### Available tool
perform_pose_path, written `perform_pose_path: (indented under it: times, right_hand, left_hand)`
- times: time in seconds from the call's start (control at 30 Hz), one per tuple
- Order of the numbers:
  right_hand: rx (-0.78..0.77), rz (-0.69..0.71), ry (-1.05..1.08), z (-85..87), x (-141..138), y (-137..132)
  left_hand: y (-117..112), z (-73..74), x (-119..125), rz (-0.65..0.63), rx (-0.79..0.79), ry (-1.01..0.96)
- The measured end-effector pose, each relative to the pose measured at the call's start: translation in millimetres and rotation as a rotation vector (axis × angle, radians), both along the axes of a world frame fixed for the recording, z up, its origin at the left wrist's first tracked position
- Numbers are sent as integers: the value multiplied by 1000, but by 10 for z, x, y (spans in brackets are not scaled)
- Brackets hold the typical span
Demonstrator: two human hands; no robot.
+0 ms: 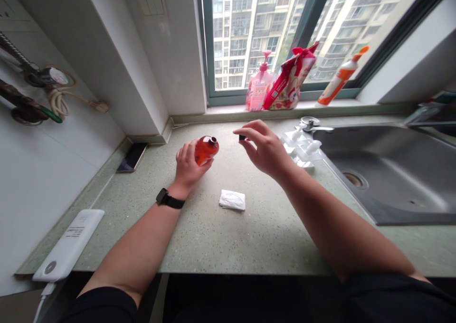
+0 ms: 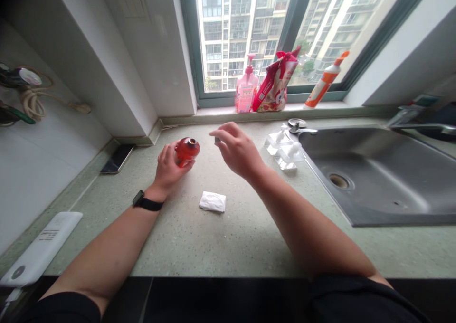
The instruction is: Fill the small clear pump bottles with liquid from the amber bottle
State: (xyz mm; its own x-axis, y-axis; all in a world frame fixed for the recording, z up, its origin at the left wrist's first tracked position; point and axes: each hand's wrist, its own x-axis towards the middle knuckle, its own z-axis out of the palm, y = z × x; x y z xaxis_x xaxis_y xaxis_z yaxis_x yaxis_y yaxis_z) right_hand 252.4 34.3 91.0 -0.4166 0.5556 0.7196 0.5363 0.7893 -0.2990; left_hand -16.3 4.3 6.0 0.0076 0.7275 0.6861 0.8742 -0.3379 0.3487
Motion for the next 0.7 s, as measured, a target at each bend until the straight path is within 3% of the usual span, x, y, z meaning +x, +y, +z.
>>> perform_pose_path:
  times: [0.13,0.33,0.53,0.7]
  right_hand:
    - [-160,-72,90,-79,149,227]
    - [-434,-200,76,-475,247,454]
    - [-482,-208,-62,-783,289,457]
    - [-453,-324,-198,-985,319,427]
  left_hand:
    - [91,-65,-107,61,-19,-148]
    - [167,-138,-205,95,-70,-313]
    - [145,-94,-180,98,-78,-364]
    - [105,-7,-186,90,8,-325]
